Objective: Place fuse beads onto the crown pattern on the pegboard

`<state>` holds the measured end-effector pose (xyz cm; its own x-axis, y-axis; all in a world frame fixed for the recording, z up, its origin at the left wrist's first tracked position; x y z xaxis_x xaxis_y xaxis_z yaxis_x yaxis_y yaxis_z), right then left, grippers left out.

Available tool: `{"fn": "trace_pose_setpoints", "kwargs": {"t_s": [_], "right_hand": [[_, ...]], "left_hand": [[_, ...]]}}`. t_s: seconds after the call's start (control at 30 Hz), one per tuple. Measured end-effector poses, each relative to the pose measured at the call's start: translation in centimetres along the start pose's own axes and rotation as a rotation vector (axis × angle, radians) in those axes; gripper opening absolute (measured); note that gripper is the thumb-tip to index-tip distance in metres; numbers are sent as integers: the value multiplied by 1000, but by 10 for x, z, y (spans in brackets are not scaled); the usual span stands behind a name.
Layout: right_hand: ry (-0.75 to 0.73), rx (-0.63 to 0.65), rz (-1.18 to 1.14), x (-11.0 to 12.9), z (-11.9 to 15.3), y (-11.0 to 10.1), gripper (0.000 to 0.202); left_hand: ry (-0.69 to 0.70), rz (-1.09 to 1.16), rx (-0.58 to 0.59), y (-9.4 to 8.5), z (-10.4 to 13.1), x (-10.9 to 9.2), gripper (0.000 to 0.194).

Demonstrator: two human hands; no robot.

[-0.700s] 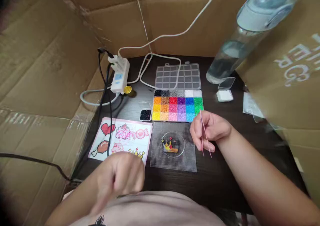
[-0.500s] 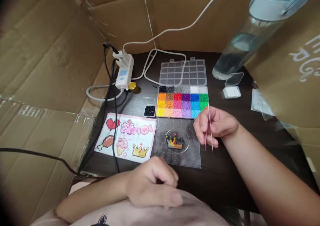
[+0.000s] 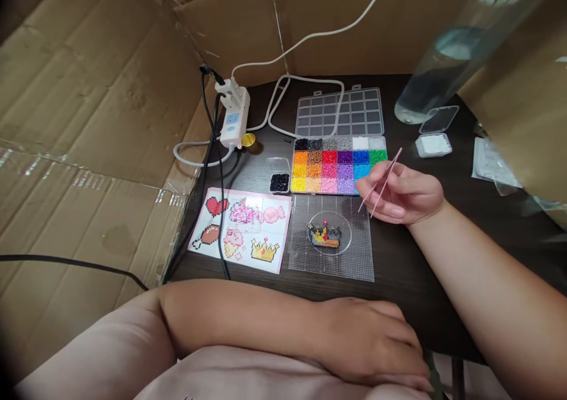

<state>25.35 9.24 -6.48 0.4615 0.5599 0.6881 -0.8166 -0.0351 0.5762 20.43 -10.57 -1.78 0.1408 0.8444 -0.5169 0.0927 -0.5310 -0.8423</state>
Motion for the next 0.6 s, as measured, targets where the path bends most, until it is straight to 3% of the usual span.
{"fn": "trace_pose_setpoints", "kwargs": {"t_s": [0.07,0.17,0.37,0.6], "right_hand": [[-68,-19,-19,5,0,1,55],[-145,-49,-10,10,-1,4,44],[-250,53,-11,17,-6,18,11],[-361,110,1,23,-10,31,17]], "left_hand": [[37,-210,74,3,-1,-4,33],[20,-420,62,0,2,-7,34],[-115,-537,30,13,13,-1,39],[-218,-529,-214,6,26,13,43]]}}
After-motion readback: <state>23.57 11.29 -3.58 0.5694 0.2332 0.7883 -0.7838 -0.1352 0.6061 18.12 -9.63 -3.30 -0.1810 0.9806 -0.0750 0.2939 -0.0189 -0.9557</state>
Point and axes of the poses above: each hand's wrist, its own z-axis away from the middle knuckle, its own y-axis out of the palm, x = y × z, the point moved 9 cm from there along -z, towards the middle knuckle, and after that the axes turned 4 degrees about -z, right-handed, at the moved point
